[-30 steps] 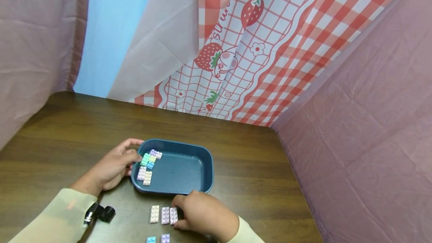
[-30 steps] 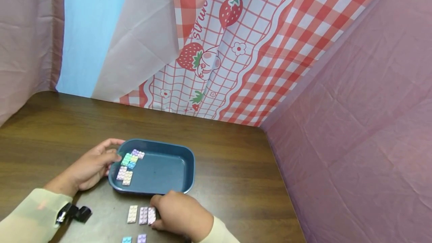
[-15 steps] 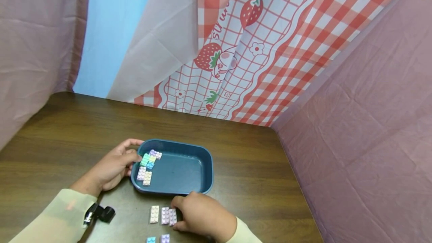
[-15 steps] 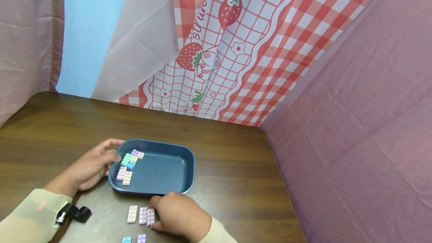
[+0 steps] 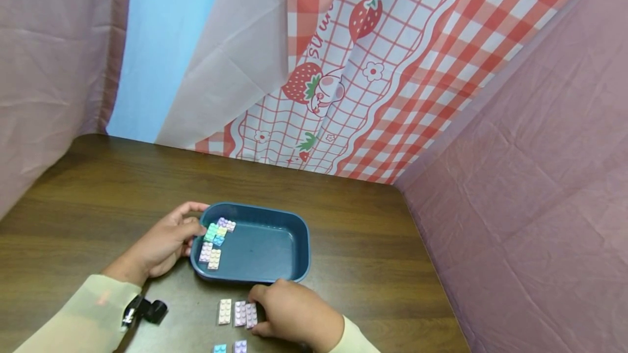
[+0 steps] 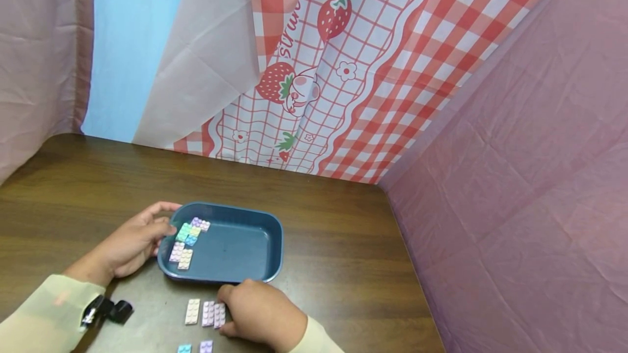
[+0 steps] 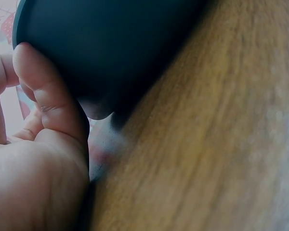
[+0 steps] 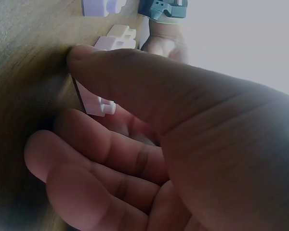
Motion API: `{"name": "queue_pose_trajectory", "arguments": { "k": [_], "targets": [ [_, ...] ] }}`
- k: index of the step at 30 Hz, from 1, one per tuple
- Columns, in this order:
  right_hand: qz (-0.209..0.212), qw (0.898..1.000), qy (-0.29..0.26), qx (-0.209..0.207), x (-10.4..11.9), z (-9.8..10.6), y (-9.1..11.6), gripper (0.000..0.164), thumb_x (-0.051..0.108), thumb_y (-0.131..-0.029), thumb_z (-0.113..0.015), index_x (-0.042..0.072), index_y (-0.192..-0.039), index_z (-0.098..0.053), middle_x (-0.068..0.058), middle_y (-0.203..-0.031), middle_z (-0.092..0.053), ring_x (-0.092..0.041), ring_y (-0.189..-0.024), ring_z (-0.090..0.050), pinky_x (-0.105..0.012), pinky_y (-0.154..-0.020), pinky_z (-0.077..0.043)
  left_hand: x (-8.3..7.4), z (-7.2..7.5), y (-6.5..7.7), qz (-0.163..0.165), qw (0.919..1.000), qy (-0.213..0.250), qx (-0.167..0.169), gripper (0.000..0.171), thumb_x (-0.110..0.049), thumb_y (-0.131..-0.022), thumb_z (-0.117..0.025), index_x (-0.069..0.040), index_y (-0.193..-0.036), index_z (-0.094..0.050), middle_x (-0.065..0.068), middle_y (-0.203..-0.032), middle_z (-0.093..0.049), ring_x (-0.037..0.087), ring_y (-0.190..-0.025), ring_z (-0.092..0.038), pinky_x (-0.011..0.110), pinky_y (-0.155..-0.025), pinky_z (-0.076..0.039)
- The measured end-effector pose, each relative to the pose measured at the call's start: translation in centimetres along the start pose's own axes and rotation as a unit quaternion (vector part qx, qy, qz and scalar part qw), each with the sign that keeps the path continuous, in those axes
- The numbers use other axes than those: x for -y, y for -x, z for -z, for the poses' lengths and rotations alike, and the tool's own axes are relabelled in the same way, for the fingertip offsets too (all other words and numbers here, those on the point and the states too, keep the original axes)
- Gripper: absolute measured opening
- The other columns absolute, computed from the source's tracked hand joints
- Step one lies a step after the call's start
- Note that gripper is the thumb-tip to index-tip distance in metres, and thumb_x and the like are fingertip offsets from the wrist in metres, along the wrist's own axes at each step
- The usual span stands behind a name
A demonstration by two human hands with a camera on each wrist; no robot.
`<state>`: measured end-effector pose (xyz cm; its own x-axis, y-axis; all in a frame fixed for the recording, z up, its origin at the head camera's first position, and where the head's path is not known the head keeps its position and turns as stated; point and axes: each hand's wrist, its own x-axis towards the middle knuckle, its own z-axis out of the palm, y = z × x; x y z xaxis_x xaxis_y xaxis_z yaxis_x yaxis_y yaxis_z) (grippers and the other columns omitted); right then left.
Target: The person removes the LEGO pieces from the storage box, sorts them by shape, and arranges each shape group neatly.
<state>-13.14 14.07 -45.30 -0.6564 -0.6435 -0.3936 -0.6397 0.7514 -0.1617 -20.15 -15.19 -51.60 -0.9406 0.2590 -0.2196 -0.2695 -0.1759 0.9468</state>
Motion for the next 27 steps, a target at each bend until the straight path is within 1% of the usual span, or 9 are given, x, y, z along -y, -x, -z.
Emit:
{"name": "queue_pose_trajectory", "arguments": {
  "k": [7,10,14,18,22,24,27],
  "targets": [
    [0.006,1.0,0.0,-0.008,0.0,-0.1,0.2,0.043,0.048,-0.088,-0.082,0.032,-0.126,-0.068,0.019,-0.086,-0.066,0.005,-0.066,-0.052,-0.017,-0.06,-0.047,0.1,0.0,-0.1,0.002,1.0,-0.006,-0.001,0.061,-0.006,-0.094,-0.062,-0.015,-0.15,-0.037,0.014,-0.109,-0.063,0.016,-0.076,-0.057,0.027,-0.059,-0.055],
    [0.01,1.0,-0.005,-0.01,-0.1,-0.1,0.3,0.047,0.048,-0.088,-0.082,0.032,-0.129,-0.067,0.019,-0.084,-0.064,0.005,-0.065,-0.052,-0.016,-0.059,-0.046,0.1,-0.1,-0.1,0.006,0.9999,-0.006,-0.007,0.061,-0.006,-0.094,-0.063,-0.016,-0.149,-0.038,0.014,-0.109,-0.062,0.016,-0.076,-0.057,0.027,-0.059,-0.055],
    [0.018,1.0,-0.025,-0.006,0.0,0.3,0.7,0.049,0.046,-0.09,-0.081,0.032,-0.134,-0.064,0.021,-0.075,-0.06,0.007,-0.059,-0.051,-0.014,-0.054,-0.044,0.0,-0.1,-0.1,0.004,0.9999,-0.007,-0.008,0.061,-0.006,-0.094,-0.063,-0.016,-0.149,-0.038,0.014,-0.11,-0.062,0.016,-0.076,-0.057,0.027,-0.058,-0.054],
    [0.034,0.998,-0.046,-0.001,0.0,1.5,1.3,0.047,0.044,-0.092,-0.08,0.032,-0.134,-0.064,0.023,-0.067,-0.054,0.009,-0.055,-0.05,-0.014,-0.048,-0.043,-0.2,-0.1,0.1,0.002,0.9999,-0.009,-0.004,0.062,-0.007,-0.095,-0.062,-0.015,-0.151,-0.036,0.015,-0.111,-0.062,0.016,-0.077,-0.058,0.027,-0.058,-0.054],
    [0.076,0.996,-0.042,-0.02,-0.2,3.3,1.5,0.043,0.041,-0.093,-0.08,0.027,-0.131,-0.067,0.024,-0.067,-0.053,0.011,-0.055,-0.047,-0.011,-0.049,-0.041,-0.4,-0.2,0.1,0.006,0.9999,-0.01,-0.007,0.062,-0.008,-0.095,-0.062,-0.016,-0.151,-0.036,0.016,-0.112,-0.062,0.018,-0.078,-0.058,0.028,-0.058,-0.054],
    [0.099,0.994,-0.037,-0.036,-0.5,4.2,1.4,0.041,0.039,-0.093,-0.079,0.024,-0.13,-0.069,0.024,-0.067,-0.053,0.013,-0.055,-0.047,-0.009,-0.051,-0.041,-0.3,-0.2,0.1,0.006,0.9999,-0.01,-0.007,0.061,-0.007,-0.095,-0.062,-0.016,-0.151,-0.036,0.016,-0.111,-0.063,0.018,-0.078,-0.058,0.027,-0.058,-0.053],
    [0.114,0.991,-0.039,-0.051,-0.9,5.6,1.2,0.039,0.039,-0.095,-0.077,0.022,-0.129,-0.07,0.024,-0.066,-0.054,0.013,-0.055,-0.047,-0.008,-0.053,-0.041,-0.3,-0.2,0.2,0.005,0.9999,-0.01,-0.006,0.061,-0.007,-0.095,-0.062,-0.015,-0.15,-0.037,0.015,-0.109,-0.063,0.018,-0.077,-0.057,0.027,-0.057,-0.053]
  ]
}}
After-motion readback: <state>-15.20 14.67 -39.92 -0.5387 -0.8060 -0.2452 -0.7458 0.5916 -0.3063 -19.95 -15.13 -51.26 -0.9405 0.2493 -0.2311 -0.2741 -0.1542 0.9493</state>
